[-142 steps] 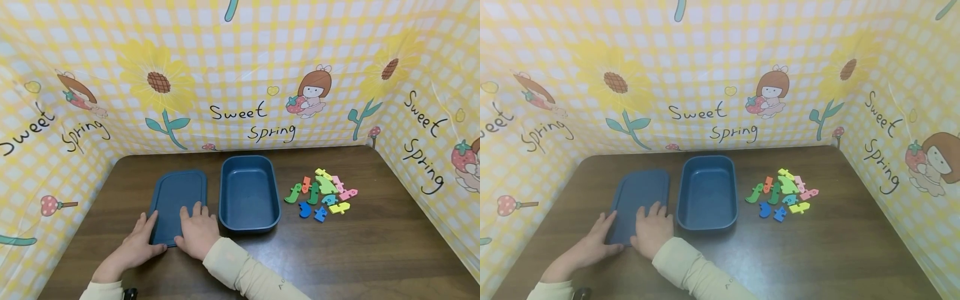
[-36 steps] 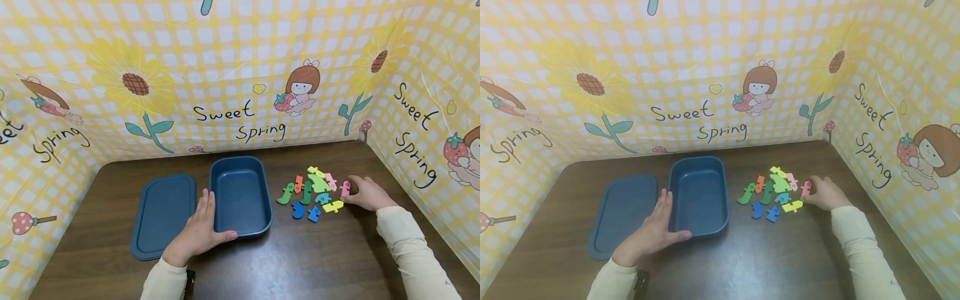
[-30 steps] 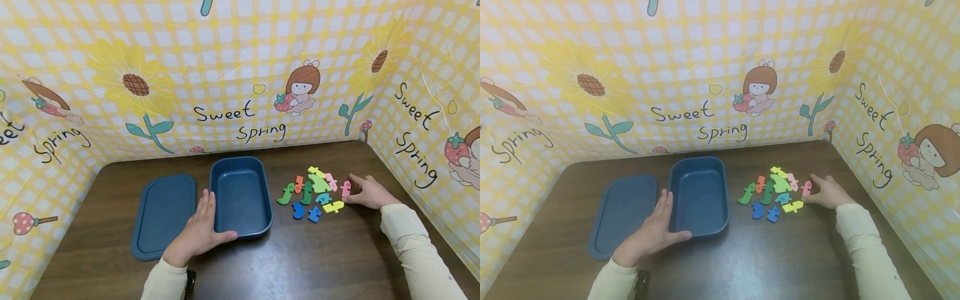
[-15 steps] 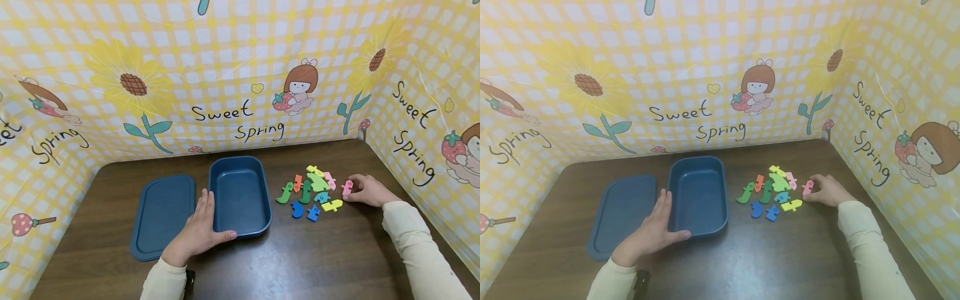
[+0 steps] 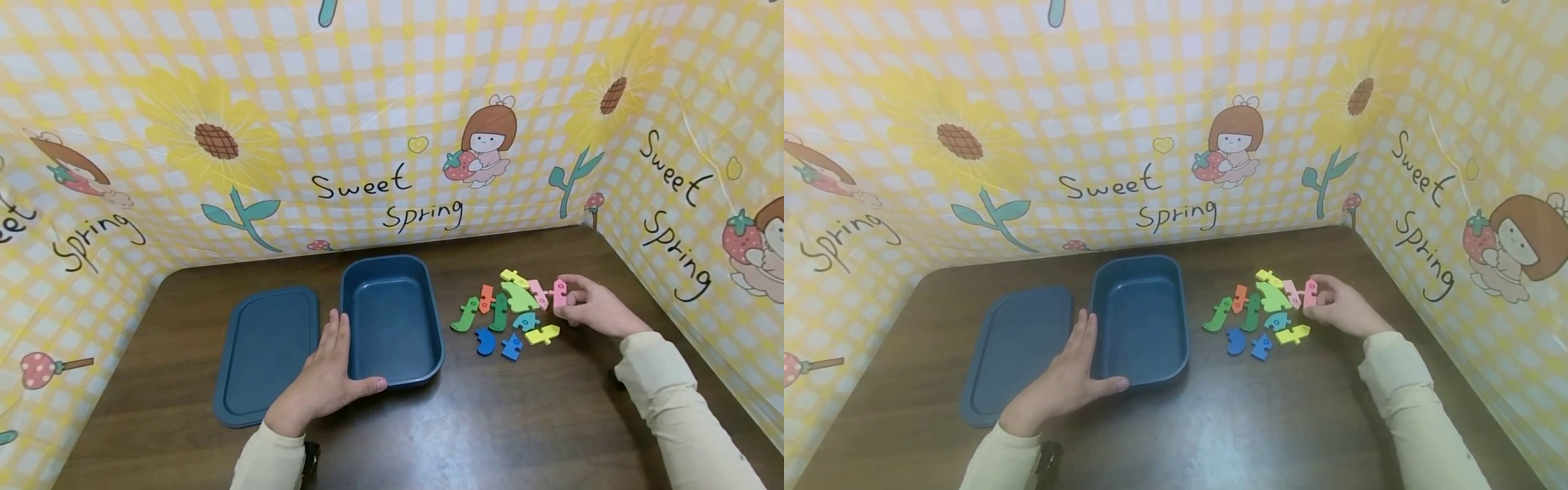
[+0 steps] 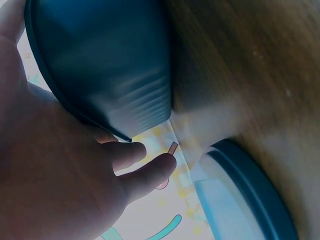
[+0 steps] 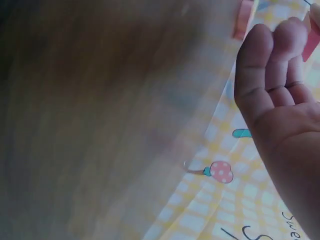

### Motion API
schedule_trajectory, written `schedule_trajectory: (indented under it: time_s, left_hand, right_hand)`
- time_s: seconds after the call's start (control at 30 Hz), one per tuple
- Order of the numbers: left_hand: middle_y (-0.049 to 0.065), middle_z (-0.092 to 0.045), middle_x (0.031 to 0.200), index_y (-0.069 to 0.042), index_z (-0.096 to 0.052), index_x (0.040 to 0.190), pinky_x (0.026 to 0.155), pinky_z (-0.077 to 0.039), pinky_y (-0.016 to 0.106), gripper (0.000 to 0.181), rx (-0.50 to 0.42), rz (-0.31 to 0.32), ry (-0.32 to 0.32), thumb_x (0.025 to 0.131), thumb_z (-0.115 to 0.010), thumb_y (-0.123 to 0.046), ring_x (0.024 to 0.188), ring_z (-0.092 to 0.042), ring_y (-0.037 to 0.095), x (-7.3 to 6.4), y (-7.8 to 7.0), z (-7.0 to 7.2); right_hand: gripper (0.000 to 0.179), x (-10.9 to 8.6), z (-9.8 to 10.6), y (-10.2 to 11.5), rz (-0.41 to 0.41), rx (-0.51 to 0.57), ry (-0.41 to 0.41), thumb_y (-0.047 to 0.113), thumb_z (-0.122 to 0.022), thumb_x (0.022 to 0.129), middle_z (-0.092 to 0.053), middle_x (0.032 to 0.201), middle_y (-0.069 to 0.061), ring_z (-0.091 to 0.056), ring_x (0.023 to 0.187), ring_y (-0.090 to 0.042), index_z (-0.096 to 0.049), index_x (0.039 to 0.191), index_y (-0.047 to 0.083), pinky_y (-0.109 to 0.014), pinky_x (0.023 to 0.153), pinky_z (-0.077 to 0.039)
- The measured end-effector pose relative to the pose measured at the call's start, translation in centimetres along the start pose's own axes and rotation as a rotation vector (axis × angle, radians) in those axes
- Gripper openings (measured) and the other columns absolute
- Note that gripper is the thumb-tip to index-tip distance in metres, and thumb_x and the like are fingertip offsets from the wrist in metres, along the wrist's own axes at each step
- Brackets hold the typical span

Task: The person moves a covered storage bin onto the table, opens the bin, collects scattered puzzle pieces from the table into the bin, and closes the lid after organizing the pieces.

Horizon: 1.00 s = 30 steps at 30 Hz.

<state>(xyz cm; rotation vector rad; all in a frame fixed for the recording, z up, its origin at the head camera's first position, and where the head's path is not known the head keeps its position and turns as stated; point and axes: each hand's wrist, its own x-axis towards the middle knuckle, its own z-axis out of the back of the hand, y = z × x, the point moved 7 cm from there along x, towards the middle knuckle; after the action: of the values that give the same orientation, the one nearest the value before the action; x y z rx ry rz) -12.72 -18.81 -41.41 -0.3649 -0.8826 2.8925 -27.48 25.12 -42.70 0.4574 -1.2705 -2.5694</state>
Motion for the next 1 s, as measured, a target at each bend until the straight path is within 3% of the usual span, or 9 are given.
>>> schedule_trajectory:
  time_s: [0.3, 0.6, 1.0]
  left_hand:
    - [0.016, 0.014, 0.166, -0.003, 0.004, 0.161, 0.11, -0.016, 0.071, 0.127, -0.015, 0.004, -0.004, 0.082, -0.073, -0.066, 0.152, 0.005, 0.037, -0.3, 0.0, 0.1]
    - [0.015, 0.013, 0.166, -0.003, 0.004, 0.161, 0.11, -0.017, 0.07, 0.127, -0.013, 0.002, -0.01, 0.082, -0.074, -0.065, 0.152, 0.004, 0.036, -0.4, 0.0, 0.2]
    - [0.013, 0.014, 0.166, -0.004, 0.003, 0.161, 0.111, -0.016, 0.07, 0.126, -0.028, 0.022, -0.006, 0.082, -0.075, -0.064, 0.152, 0.003, 0.035, -0.6, -0.2, 0.3]
  right_hand:
    - [0.075, 0.2, -1.2, 2.0, 0.055, 0.086, 0.026, 0.004, -0.07, 0.09, -0.063, 0.083, -0.012, -0.061, 0.072, -0.023, -0.026, 0.15, -0.009, -0.034, 0.068, -0.054]
    - [0.076, 0.5, -2.8, 4.7, 0.123, 0.139, 0.071, 0.001, -0.069, 0.089, -0.059, 0.079, -0.012, -0.056, 0.068, -0.02, -0.026, 0.15, -0.008, -0.034, 0.063, -0.051]
    - [0.073, 1.5, -5.3, 9.0, 0.21, 0.06, 0.107, 0.007, -0.071, 0.09, -0.06, 0.081, -0.011, -0.052, 0.065, -0.019, -0.031, 0.151, -0.001, -0.029, 0.056, -0.044]
